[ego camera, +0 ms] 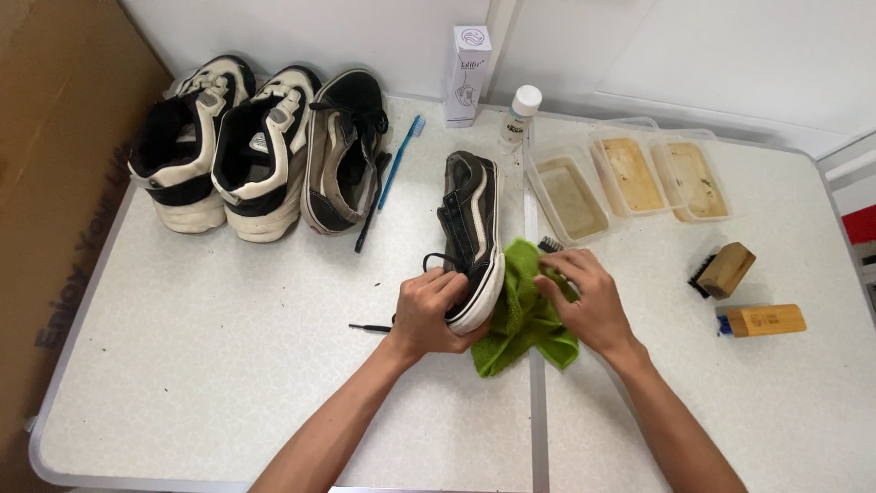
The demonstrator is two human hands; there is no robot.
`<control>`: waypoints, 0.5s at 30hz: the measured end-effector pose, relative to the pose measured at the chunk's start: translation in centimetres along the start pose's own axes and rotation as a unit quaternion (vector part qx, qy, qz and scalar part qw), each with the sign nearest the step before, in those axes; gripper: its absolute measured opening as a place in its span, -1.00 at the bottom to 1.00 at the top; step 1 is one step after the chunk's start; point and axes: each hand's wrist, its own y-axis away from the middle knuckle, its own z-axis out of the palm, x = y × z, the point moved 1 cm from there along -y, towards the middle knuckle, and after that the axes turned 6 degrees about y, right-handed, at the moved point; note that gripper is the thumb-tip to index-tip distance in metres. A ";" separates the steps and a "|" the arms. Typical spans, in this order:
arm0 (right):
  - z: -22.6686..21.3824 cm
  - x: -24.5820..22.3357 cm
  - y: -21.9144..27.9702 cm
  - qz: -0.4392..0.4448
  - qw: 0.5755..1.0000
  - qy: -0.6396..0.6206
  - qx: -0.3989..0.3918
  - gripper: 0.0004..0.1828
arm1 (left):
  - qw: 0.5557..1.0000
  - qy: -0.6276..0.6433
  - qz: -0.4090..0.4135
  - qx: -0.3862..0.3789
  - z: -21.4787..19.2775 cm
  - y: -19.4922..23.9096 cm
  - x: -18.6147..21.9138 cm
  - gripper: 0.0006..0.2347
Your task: The person scrubs a black sneaker with a small brush and wipes it with a green cloth. They repeatedly dip the brush into a container of liquid and clean different parts of the shoe, including the toe, sides, and sole, while holding the shoe steady on a white table.
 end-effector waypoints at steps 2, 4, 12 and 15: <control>-0.5 -1.0 -0.6 0.014 0.999 -0.048 -0.005 -0.80 | 1.000 -0.002 0.001 -0.002 -0.1 -0.1 0.0 -0.60; -0.9 -2.0 -1.4 0.028 0.995 -0.095 -0.014 -0.80 | 1.000 -0.005 -0.001 -0.002 -0.1 0.0 0.0 -0.60; 0.8 -2.2 -2.5 0.111 0.967 -0.187 -0.132 -0.69 | 1.000 -0.005 -0.006 -0.004 0.0 0.1 -0.2 -0.59; 0.9 -3.4 -3.4 0.096 0.987 -0.115 0.056 -0.90 | 1.000 0.004 -0.013 0.004 0.1 0.3 -0.6 -0.59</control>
